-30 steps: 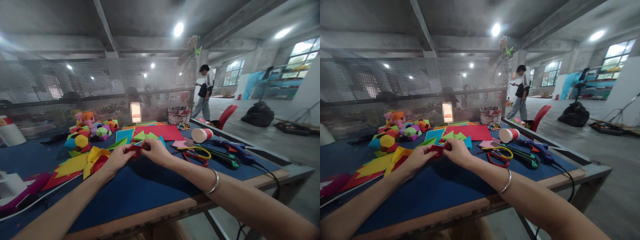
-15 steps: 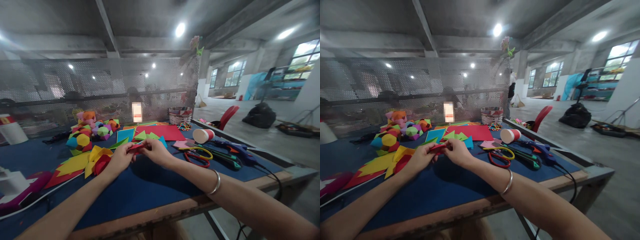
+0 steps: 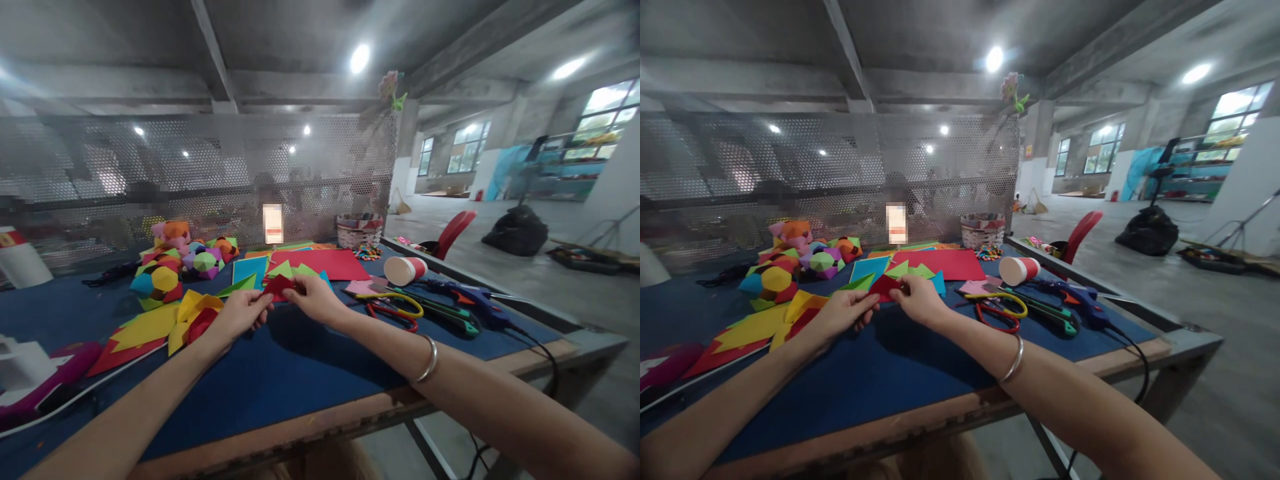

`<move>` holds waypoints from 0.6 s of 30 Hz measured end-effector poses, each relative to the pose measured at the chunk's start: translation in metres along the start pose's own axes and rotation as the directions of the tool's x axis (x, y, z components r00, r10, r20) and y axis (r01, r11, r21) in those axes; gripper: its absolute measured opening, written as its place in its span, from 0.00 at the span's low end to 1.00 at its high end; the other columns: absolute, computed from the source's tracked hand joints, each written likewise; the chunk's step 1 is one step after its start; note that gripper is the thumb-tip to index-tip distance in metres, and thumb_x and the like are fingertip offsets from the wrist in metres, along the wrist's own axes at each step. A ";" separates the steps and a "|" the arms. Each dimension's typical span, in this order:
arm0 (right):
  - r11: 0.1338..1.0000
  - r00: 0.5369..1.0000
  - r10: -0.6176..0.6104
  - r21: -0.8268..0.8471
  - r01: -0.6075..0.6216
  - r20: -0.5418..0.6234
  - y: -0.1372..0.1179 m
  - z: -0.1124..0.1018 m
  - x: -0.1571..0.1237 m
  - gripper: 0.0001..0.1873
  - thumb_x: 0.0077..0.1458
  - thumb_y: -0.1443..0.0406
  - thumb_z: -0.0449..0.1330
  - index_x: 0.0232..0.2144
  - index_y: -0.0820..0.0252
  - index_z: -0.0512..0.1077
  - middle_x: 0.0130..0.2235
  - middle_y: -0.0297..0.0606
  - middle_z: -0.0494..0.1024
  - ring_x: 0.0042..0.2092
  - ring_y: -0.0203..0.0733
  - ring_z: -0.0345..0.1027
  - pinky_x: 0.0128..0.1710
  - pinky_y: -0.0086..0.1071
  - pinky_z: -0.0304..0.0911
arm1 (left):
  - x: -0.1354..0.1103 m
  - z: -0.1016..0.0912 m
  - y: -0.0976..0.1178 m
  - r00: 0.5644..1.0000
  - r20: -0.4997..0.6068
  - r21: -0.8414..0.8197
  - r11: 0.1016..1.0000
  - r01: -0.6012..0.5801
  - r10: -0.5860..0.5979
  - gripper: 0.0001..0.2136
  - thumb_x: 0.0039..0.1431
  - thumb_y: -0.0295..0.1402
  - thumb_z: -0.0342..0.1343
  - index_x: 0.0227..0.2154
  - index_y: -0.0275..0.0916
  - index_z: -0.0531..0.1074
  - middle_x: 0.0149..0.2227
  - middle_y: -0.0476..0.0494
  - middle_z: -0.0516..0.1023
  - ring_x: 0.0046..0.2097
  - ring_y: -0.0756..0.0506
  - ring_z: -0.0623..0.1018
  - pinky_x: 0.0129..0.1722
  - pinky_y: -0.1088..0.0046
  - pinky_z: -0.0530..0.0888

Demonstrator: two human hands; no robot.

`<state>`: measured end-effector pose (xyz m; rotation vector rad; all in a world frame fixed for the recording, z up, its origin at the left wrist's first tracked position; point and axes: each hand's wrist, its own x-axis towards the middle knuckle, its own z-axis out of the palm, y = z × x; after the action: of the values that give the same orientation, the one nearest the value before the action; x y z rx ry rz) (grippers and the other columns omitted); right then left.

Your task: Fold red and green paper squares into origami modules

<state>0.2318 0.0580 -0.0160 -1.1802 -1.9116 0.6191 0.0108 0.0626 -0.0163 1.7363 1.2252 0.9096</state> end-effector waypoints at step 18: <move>0.999 0.999 0.036 -0.008 -0.036 0.023 0.000 -0.002 0.002 0.18 0.73 0.57 0.66 0.58 0.61 0.76 0.56 0.44 0.80 0.51 0.48 0.79 0.51 0.47 0.79 | -0.001 -0.006 0.003 1.000 0.016 0.122 0.992 0.012 -0.015 0.15 0.75 0.42 0.63 0.55 0.37 0.77 0.51 0.41 0.82 0.46 0.43 0.84 0.45 0.60 0.84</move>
<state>0.2331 0.0596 -0.0138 -1.2198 -1.9167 0.6481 0.0063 0.0625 -0.0117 1.8255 1.3035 0.8253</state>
